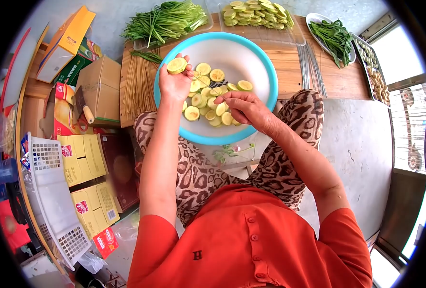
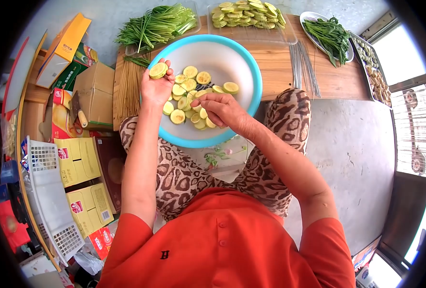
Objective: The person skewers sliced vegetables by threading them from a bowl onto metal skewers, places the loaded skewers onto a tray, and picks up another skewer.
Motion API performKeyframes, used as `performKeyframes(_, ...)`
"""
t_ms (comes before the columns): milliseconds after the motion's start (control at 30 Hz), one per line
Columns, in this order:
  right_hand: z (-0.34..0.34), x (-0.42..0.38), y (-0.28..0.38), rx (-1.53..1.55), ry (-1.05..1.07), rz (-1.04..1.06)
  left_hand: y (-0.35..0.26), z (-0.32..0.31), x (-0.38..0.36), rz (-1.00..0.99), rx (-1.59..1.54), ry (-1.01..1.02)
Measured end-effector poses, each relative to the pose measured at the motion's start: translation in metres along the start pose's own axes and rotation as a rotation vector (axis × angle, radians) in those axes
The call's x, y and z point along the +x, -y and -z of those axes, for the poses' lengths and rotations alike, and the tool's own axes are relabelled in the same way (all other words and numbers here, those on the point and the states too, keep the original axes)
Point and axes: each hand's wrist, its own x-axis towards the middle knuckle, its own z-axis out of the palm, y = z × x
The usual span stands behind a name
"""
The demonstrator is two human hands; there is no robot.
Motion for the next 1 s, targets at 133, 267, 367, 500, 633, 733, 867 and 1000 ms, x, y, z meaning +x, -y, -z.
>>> performKeyframes(133,-0.0005,0.0006,-0.001,-0.015,0.001,0.005,0.0007,0.0005,-0.001,-0.002,0.015,0.018)
performKeyframes(267,-0.0003,0.0006,-0.0012,-0.017,-0.012,-0.004,0.001,0.0008,-0.0022,0.001,0.015,0.033)
performKeyframes(367,-0.0001,0.0012,-0.002,-0.02,-0.017,-0.013,0.001,0.0007,-0.0029,0.0,0.02,0.042)
performKeyframes(500,-0.0001,0.0025,-0.0043,-0.019,-0.024,-0.024,0.002,-0.0006,-0.0046,0.002,0.018,0.046)
performKeyframes(633,-0.0011,0.0026,-0.0046,-0.025,-0.025,-0.02,0.0032,-0.0017,-0.0055,-0.004,0.012,0.035)
performKeyframes(733,-0.0007,0.0027,-0.0051,-0.021,-0.017,-0.015,0.0036,-0.0023,-0.0057,-0.012,0.021,0.034)
performKeyframes(867,-0.0023,0.0021,-0.0037,-0.014,-0.021,-0.02,0.0036,-0.0018,-0.0053,-0.01,0.005,0.033)
performKeyframes(1000,-0.0031,0.0023,-0.0033,-0.02,-0.029,-0.026,0.0035,-0.0023,-0.0054,-0.013,0.003,0.021)
